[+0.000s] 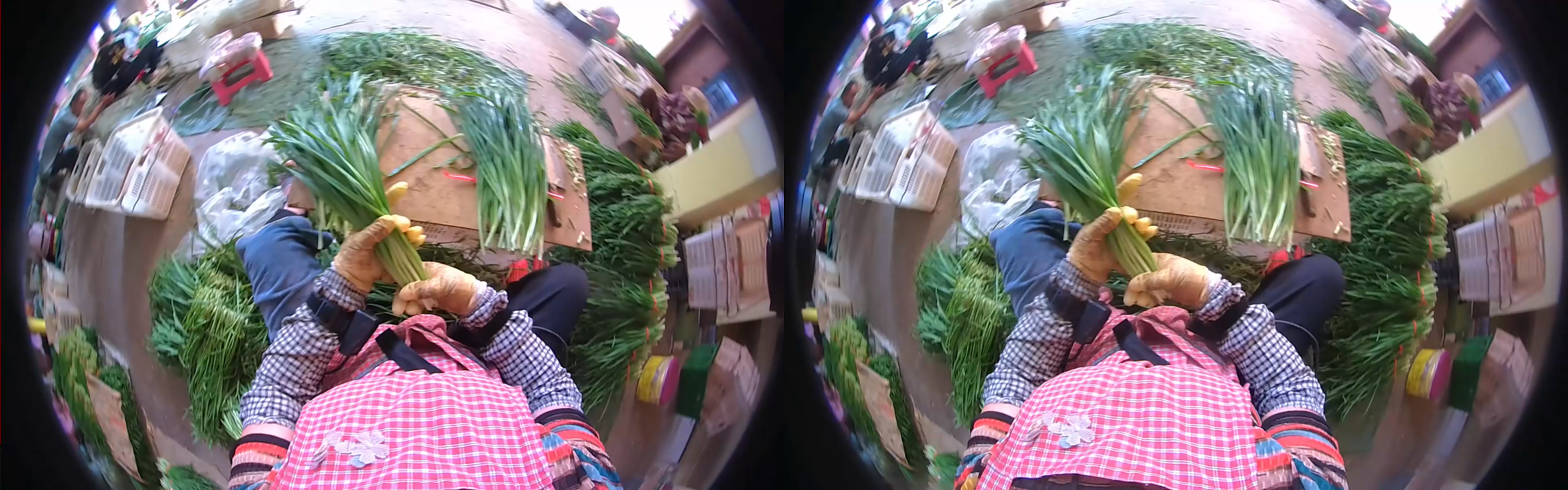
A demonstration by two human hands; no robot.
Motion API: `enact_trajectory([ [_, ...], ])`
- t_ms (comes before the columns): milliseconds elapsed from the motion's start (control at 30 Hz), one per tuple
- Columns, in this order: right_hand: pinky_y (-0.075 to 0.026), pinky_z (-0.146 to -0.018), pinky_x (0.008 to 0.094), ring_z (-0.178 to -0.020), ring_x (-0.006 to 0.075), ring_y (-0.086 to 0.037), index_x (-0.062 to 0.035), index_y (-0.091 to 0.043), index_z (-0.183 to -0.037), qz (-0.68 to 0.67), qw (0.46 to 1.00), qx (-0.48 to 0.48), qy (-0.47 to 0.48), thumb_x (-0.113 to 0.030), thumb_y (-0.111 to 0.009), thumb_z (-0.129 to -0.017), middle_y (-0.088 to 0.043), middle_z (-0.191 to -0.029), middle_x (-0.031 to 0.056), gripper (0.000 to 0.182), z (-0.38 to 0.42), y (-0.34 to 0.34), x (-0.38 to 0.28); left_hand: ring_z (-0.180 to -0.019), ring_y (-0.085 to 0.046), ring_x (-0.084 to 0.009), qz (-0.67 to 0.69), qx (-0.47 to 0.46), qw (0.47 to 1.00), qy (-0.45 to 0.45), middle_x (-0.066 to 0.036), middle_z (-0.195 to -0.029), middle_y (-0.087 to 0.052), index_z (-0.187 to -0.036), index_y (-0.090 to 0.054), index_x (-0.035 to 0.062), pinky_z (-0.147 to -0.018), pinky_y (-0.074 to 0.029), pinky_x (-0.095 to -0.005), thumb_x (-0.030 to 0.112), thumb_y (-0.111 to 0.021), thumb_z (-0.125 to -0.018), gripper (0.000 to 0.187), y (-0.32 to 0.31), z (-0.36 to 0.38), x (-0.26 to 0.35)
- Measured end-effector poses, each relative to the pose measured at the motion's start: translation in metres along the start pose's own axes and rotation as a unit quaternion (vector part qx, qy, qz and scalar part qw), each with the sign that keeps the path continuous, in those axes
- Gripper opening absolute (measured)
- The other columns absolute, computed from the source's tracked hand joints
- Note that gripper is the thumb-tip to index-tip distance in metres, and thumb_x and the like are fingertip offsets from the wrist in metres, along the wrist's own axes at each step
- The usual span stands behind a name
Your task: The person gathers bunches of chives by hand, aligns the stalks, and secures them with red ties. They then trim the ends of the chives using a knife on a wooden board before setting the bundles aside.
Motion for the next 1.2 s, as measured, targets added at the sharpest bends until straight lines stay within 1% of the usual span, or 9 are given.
enact_trajectory([
  [133,-0.05,-0.066,0.0243,-0.074,0.0126,-0.062,-0.0027,-0.061,-0.115,0.074,0.996,-0.053,-0.017,-0.024,-0.066,-0.087,-0.067,-0.089,0.0098,0.036,0.017,0.02,0.023,-0.085,-0.063,-0.0194,-0.103,0.014,0.994,-0.015,-0.005,-0.091,-0.065,-0.142,-0.033,0.0046,-0.08,-0.053,-0.0378,0.014,-0.065,-0.087,0.064,-0.035,-0.013,0.022],
  [233,-0.053,-0.076,0.0321,-0.084,0.0215,-0.067,-0.0067,-0.062,-0.116,0.499,0.842,0.156,-0.136,-0.023,-0.062,-0.086,-0.069,-0.093,0.0097,0.034,0.033,0.06,0.042,-0.083,-0.064,-0.0188,-0.207,0.08,0.974,-0.039,-0.006,-0.092,-0.064,-0.137,-0.04,0.0035,-0.078,-0.053,-0.0345,0.012,-0.062,-0.088,0.055,-0.045,-0.032,0.041],
  [367,-0.05,-0.085,0.0335,-0.095,0.0262,-0.065,-0.0067,-0.059,-0.122,0.486,0.837,0.238,0.075,-0.028,-0.067,-0.085,-0.066,-0.108,0.014,0.044,0.066,0.056,0.018,-0.084,-0.065,-0.0202,-0.165,0.101,0.98,0.041,-0.009,-0.093,-0.065,-0.131,-0.048,0.0032,-0.075,-0.055,-0.0348,0.011,-0.063,-0.088,0.046,-0.042,-0.073,0.025],
  [467,-0.051,-0.083,0.0323,-0.096,0.0228,-0.065,-0.0073,-0.056,-0.125,0.394,0.872,0.287,0.051,-0.026,-0.067,-0.086,-0.066,-0.104,0.0135,0.045,0.09,0.063,0.0,-0.083,-0.067,-0.0197,-0.174,0.134,0.97,0.099,-0.011,-0.094,-0.068,-0.126,-0.053,0.0044,-0.073,-0.056,-0.0339,0.012,-0.064,-0.087,0.041,-0.044,-0.105,-0.001],
  [600,-0.051,-0.083,0.0322,-0.095,0.0221,-0.065,-0.0076,-0.055,-0.127,0.432,0.855,0.274,0.087,-0.025,-0.066,-0.087,-0.067,-0.102,0.0124,0.045,0.129,0.054,-0.02,-0.08,-0.067,-0.0189,-0.219,0.155,0.95,0.157,-0.011,-0.092,-0.069,-0.119,-0.057,0.0023,-0.072,-0.056,-0.033,0.013,-0.067,-0.085,0.037,-0.046,-0.14,-0.038],
  [900,-0.051,-0.085,0.0275,-0.096,0.0147,-0.063,-0.0015,-0.055,-0.126,0.325,0.873,0.324,0.166,-0.01,-0.065,-0.088,-0.067,-0.103,0.01,0.041,0.205,0.079,-0.07,-0.074,-0.067,-0.0223,-0.286,0.198,0.928,0.136,-0.012,-0.09,-0.068,-0.105,-0.062,-0.0009,-0.07,-0.058,-0.0367,0.009,-0.074,-0.078,0.031,-0.015,-0.208,-0.12],
  [1067,-0.051,-0.081,0.0284,-0.091,0.0152,-0.064,-0.0041,-0.057,-0.125,0.431,0.802,0.363,0.2,-0.011,-0.065,-0.087,-0.067,-0.098,0.0081,0.04,0.214,0.101,-0.117,-0.083,-0.066,-0.024,-0.309,0.195,0.924,0.112,-0.015,-0.101,-0.065,-0.122,-0.048,-0.001,-0.071,-0.057,-0.0391,0.004,-0.077,-0.073,0.057,-0.032,-0.21,-0.128],
  [1167,-0.051,-0.081,0.0332,-0.087,0.0246,-0.064,-0.0057,-0.061,-0.117,0.538,0.706,0.377,0.266,-0.014,-0.065,-0.086,-0.066,-0.096,0.0119,0.033,0.192,0.114,-0.148,-0.089,-0.065,-0.024,-0.378,0.184,0.907,0.021,-0.016,-0.105,-0.064,-0.126,-0.045,0.0005,-0.073,-0.057,-0.0385,0.003,-0.076,-0.074,0.061,-0.038,-0.211,-0.129],
  [1200,-0.05,-0.081,0.0336,-0.088,0.0256,-0.064,-0.0057,-0.062,-0.114,0.52,0.699,0.372,0.321,-0.015,-0.065,-0.086,-0.066,-0.096,0.012,0.03,0.179,0.119,-0.153,-0.092,-0.063,-0.0239,-0.421,0.247,0.872,-0.036,-0.016,-0.106,-0.063,-0.126,-0.044,0.0012,-0.075,-0.056,-0.0388,0.001,-0.077,-0.072,0.063,-0.001,-0.223,-0.141],
])
Point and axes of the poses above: each hand's wrist, its own z-axis away from the middle knuckle, its own y-axis out of the back of the hand, x = y × z, the point moved 5 cm from there along -z, towards the middle knuckle
